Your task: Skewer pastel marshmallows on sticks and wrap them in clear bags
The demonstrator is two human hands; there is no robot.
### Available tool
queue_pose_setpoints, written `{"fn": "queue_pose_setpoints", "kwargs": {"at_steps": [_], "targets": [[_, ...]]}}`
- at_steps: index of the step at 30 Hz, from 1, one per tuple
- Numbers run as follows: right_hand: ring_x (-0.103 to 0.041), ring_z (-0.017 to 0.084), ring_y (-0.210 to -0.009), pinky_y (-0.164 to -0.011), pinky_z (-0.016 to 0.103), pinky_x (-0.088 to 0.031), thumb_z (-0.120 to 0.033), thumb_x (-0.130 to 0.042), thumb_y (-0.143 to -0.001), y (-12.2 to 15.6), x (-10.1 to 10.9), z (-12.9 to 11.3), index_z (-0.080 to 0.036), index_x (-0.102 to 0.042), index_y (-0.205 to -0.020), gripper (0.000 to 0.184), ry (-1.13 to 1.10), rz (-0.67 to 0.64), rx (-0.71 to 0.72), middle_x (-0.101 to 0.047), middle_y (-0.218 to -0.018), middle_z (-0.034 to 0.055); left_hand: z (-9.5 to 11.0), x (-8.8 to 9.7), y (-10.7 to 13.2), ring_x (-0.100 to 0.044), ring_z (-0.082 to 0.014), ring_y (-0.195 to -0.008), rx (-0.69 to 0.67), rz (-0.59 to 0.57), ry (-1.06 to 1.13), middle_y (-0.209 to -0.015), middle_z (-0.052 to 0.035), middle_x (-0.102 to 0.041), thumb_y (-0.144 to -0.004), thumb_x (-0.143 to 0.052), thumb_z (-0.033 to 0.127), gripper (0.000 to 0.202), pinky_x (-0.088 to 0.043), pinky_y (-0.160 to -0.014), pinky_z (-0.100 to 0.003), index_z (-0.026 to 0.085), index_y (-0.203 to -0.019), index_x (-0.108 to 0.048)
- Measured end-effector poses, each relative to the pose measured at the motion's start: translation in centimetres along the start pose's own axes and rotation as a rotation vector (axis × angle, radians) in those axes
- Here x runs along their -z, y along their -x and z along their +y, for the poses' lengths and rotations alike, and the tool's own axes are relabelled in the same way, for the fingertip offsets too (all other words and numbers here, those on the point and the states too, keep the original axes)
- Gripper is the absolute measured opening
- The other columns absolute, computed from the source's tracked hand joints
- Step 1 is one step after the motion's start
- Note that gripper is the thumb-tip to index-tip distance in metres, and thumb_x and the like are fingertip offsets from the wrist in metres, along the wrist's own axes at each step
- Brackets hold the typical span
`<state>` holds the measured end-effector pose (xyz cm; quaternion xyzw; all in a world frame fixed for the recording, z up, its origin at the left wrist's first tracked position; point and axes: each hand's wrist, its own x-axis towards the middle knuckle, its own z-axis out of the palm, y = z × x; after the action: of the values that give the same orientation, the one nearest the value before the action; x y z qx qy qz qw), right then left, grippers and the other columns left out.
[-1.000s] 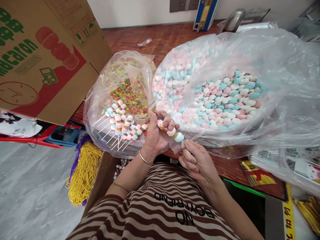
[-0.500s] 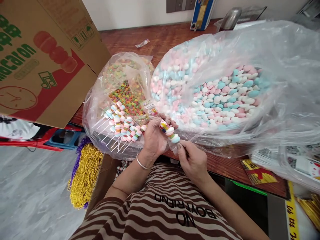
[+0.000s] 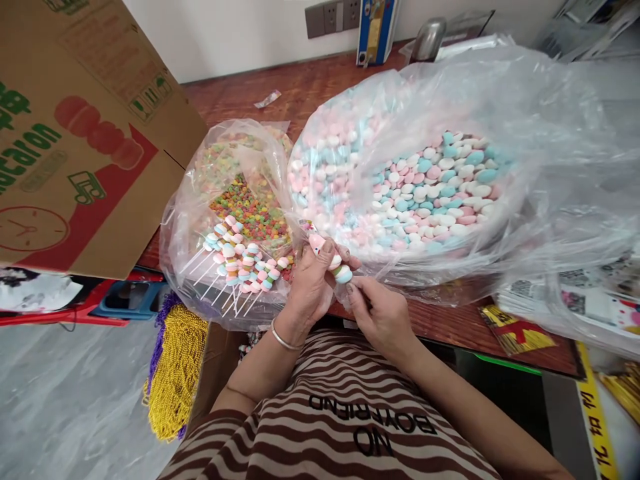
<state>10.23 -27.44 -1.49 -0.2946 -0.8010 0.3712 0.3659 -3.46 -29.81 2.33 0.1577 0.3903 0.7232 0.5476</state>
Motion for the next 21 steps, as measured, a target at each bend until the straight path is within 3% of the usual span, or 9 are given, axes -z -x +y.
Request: {"fn": "queue_pose_setpoints", "kwargs": {"at_steps": [2, 5, 8, 11, 15, 17, 19, 21], "targets": [[-0.042, 0.01, -0.054, -0.054, 0.025, -0.035, -0.036, -0.052, -0.1, -0.2, 0.0, -0.3, -0.02, -0.057, -0.083, 0.024, -0.465, -0.064, -0.305, -0.05, -0.065, -0.0038, 0.1, 0.0, 0.0, -0.066, -0.015, -0.08, 0.034, -0.016, 0.068, -0.08, 0.0005, -0.06, -0.085, -0.076, 0.042, 0.029, -0.054, -0.087, -0.031, 0.018, -0.084, -0.06], [-0.024, 0.005, -0.043, -0.043, 0.022, -0.026, -0.046, -0.061, -0.094, -0.2, 0.1, -0.5, -0.021, -0.051, -0.078, 0.032, -1.099, -0.254, -0.694, -0.038, -0.061, -0.0088, 0.5, -0.1, -0.1, -0.065, -0.0162, -0.078, 0.066, -0.015, 0.115, -0.074, 0.0002, -0.058, -0.088, -0.067, 0.055, 0.038, -0.054, -0.085, -0.033, 0.019, -0.083, -0.059], [-0.014, 0.003, -0.04, -0.038, 0.02, -0.019, -0.046, -0.067, -0.089, 0.0, 0.0, -0.7, -0.019, -0.056, -0.081, 0.03, -1.34, -0.402, -0.844, -0.033, -0.059, -0.0112, 0.5, -0.2, -0.2, -0.065, -0.0172, -0.076, 0.063, -0.018, 0.11, -0.069, 0.0005, -0.055, -0.088, -0.062, 0.062, 0.044, -0.053, -0.077, -0.032, 0.019, -0.079, -0.057], [-0.017, 0.004, -0.04, -0.039, 0.02, -0.021, -0.048, -0.063, -0.092, 0.4, -0.3, -0.7, -0.019, -0.057, -0.082, 0.031, -1.16, -0.28, -0.729, -0.031, -0.057, -0.0111, -0.1, -0.4, -0.2, -0.064, -0.0152, -0.076, 0.009, 0.0, 0.046, -0.072, 0.0011, -0.057, -0.087, -0.069, 0.055, 0.039, -0.051, -0.072, -0.028, 0.019, -0.078, -0.057], [-0.044, 0.01, -0.054, -0.054, 0.024, -0.035, -0.033, -0.056, -0.096, 0.8, -0.9, -0.2, -0.02, -0.059, -0.079, 0.022, -0.288, 0.043, -0.279, -0.052, -0.064, -0.0025, -1.8, -0.6, 0.3, -0.064, -0.0118, -0.074, -0.092, 0.063, -0.104, -0.076, 0.0012, -0.061, -0.083, -0.076, 0.046, 0.033, -0.048, -0.07, -0.023, 0.017, -0.079, -0.06], [-0.05, 0.012, -0.059, -0.059, 0.026, -0.036, -0.024, -0.052, -0.096, 0.9, -1.2, 0.3, -0.019, -0.061, -0.08, 0.019, 0.073, 0.129, -0.067, -0.058, -0.067, 0.0007, -2.5, -0.5, 0.5, -0.065, -0.0118, -0.076, -0.119, 0.092, -0.149, -0.078, 0.0011, -0.064, -0.083, -0.077, 0.046, 0.032, -0.05, -0.074, -0.024, 0.017, -0.082, -0.062], [-0.052, 0.013, -0.059, -0.06, 0.026, -0.037, -0.02, -0.049, -0.098, 0.9, -1.4, 0.8, -0.019, -0.061, -0.082, 0.02, 0.205, 0.151, 0.06, -0.061, -0.066, 0.0015, -2.7, -0.2, 0.4, -0.068, -0.0139, -0.083, -0.08, 0.087, -0.151, -0.082, -0.0001, -0.067, -0.08, -0.079, 0.046, 0.032, -0.052, -0.081, -0.026, 0.018, -0.087, -0.064], [-0.055, 0.012, -0.06, -0.06, 0.025, -0.039, -0.018, -0.048, -0.099, 0.9, -1.4, 1.1, -0.019, -0.062, -0.087, 0.018, 0.173, 0.147, 0.082, -0.064, -0.07, 0.0013, -2.3, 0.4, 0.0, -0.07, -0.0188, -0.096, -0.01, 0.042, -0.118, -0.094, -0.0038, -0.072, -0.074, -0.085, 0.046, 0.04, -0.053, -0.087, -0.03, 0.019, -0.097, -0.065]]}}
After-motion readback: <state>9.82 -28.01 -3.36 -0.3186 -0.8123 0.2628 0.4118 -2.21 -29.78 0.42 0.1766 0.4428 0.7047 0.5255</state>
